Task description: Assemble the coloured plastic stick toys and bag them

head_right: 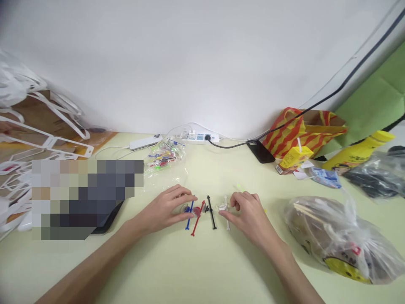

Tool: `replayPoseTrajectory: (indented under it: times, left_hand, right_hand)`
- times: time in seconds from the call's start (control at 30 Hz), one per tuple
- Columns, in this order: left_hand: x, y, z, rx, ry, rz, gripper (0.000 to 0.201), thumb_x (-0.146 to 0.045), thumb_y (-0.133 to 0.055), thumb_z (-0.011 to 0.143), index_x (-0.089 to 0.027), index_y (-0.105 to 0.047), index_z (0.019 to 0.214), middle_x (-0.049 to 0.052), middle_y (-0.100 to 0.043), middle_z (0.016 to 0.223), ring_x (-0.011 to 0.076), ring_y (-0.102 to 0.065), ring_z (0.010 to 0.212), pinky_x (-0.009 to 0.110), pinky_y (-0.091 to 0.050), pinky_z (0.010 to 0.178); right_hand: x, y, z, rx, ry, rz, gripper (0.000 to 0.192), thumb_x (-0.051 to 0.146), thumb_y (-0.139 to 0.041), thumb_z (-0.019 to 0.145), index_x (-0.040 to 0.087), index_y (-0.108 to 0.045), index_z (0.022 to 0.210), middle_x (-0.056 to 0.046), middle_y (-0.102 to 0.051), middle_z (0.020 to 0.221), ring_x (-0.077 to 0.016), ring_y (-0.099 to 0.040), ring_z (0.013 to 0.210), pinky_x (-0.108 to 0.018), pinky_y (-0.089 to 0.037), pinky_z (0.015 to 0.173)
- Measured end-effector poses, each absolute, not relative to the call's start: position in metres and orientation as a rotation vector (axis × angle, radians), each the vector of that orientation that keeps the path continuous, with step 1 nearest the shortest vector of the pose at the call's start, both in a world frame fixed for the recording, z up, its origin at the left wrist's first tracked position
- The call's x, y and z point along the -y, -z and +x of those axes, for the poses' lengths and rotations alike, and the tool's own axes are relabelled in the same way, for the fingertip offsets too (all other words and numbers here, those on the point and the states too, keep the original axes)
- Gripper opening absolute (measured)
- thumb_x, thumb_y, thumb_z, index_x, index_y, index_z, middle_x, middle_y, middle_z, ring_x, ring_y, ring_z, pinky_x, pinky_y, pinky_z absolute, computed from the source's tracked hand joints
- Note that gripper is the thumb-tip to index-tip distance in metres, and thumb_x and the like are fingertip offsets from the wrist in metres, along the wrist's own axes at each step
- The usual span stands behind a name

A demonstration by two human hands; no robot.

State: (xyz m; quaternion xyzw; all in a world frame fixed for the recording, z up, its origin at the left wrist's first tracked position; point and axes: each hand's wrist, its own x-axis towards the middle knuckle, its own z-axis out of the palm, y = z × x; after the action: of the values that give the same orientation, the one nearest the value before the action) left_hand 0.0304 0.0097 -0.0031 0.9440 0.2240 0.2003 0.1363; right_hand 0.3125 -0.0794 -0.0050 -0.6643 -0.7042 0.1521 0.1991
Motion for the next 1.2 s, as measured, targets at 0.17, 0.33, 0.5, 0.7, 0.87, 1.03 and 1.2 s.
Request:
replayPoseTrajectory:
  times: [0.17, 0.33, 0.5, 0.7, 0.87, 1.03, 1.2]
  left_hand:
    - [-0.004, 0.011, 0.038, -0.595, -0.560, 2.764, 0.027, -0.041, -0.064, 0.095, -0.024, -0.066, 0.117, 0.007, -0.065, 0.110, 0.0202, -0.061, 0.099, 0.033, -0.051, 0.086]
    - [0.000, 0.020, 0.043, -0.630, -0.544, 2.756, 0.015, -0.030, -0.058, 0.099, -0.025, -0.066, 0.111, 0.004, -0.066, 0.101, 0.0182, -0.060, 0.095, 0.031, -0.049, 0.084]
    - [0.000, 0.023, 0.046, -0.711, -0.563, 2.771, 0.016, -0.034, -0.057, 0.100, -0.023, -0.065, 0.108, 0.003, -0.065, 0.095, 0.0182, -0.060, 0.090, 0.031, -0.048, 0.079]
    - [0.000, 0.019, 0.045, -0.761, -0.598, 2.745, 0.027, -0.037, -0.062, 0.097, -0.025, -0.063, 0.121, 0.006, -0.064, 0.104, 0.0203, -0.060, 0.098, 0.034, -0.050, 0.089]
    - [0.001, 0.013, 0.045, -0.678, -0.572, 2.729, 0.051, -0.041, -0.068, 0.092, -0.028, -0.053, 0.139, 0.010, -0.058, 0.136, 0.0263, -0.052, 0.131, 0.043, -0.044, 0.108]
    - [0.000, 0.014, 0.046, -0.599, -0.566, 2.724, 0.048, -0.039, -0.066, 0.094, -0.030, -0.054, 0.139, 0.006, -0.062, 0.138, 0.0235, -0.051, 0.136, 0.044, -0.040, 0.115]
    - [0.000, 0.016, 0.046, -0.611, -0.544, 2.720, 0.038, -0.041, -0.066, 0.094, -0.028, -0.061, 0.129, 0.004, -0.068, 0.129, 0.0227, -0.054, 0.132, 0.044, -0.038, 0.116]
  right_hand:
    - [0.081, 0.014, 0.312, 2.061, -0.289, -1.687, 0.031, 0.047, -0.062, 0.094, 0.026, -0.058, 0.118, -0.011, -0.060, 0.121, -0.0289, -0.057, 0.109, -0.044, -0.048, 0.090]
    - [0.079, 0.026, 0.310, 2.176, -0.239, -1.637, 0.029, 0.033, -0.058, 0.096, 0.027, -0.059, 0.124, -0.011, -0.058, 0.127, -0.0294, -0.058, 0.114, -0.044, -0.051, 0.092]
    - [0.078, 0.027, 0.305, 2.227, -0.221, -1.608, 0.020, 0.023, -0.049, 0.099, 0.024, -0.064, 0.111, -0.010, -0.065, 0.113, -0.0273, -0.061, 0.105, -0.044, -0.048, 0.092]
    - [0.080, 0.019, 0.303, 2.213, -0.243, -1.601, 0.025, 0.023, -0.053, 0.096, 0.026, -0.064, 0.118, -0.010, -0.066, 0.115, -0.0276, -0.059, 0.109, -0.047, -0.044, 0.095]
    - [0.083, 0.011, 0.298, 2.279, -0.220, -1.515, 0.043, 0.038, -0.061, 0.095, 0.029, -0.056, 0.136, -0.012, -0.061, 0.133, -0.0312, -0.054, 0.122, -0.051, -0.042, 0.100]
    - [0.083, 0.013, 0.293, 2.415, -0.180, -1.432, 0.050, 0.032, -0.055, 0.098, 0.033, -0.047, 0.147, -0.012, -0.060, 0.141, -0.0328, -0.051, 0.128, -0.055, -0.039, 0.103]
    - [0.082, 0.016, 0.291, 2.421, -0.202, -1.447, 0.048, 0.028, -0.053, 0.099, 0.034, -0.048, 0.147, -0.011, -0.058, 0.143, -0.0323, -0.050, 0.128, -0.054, -0.038, 0.103]
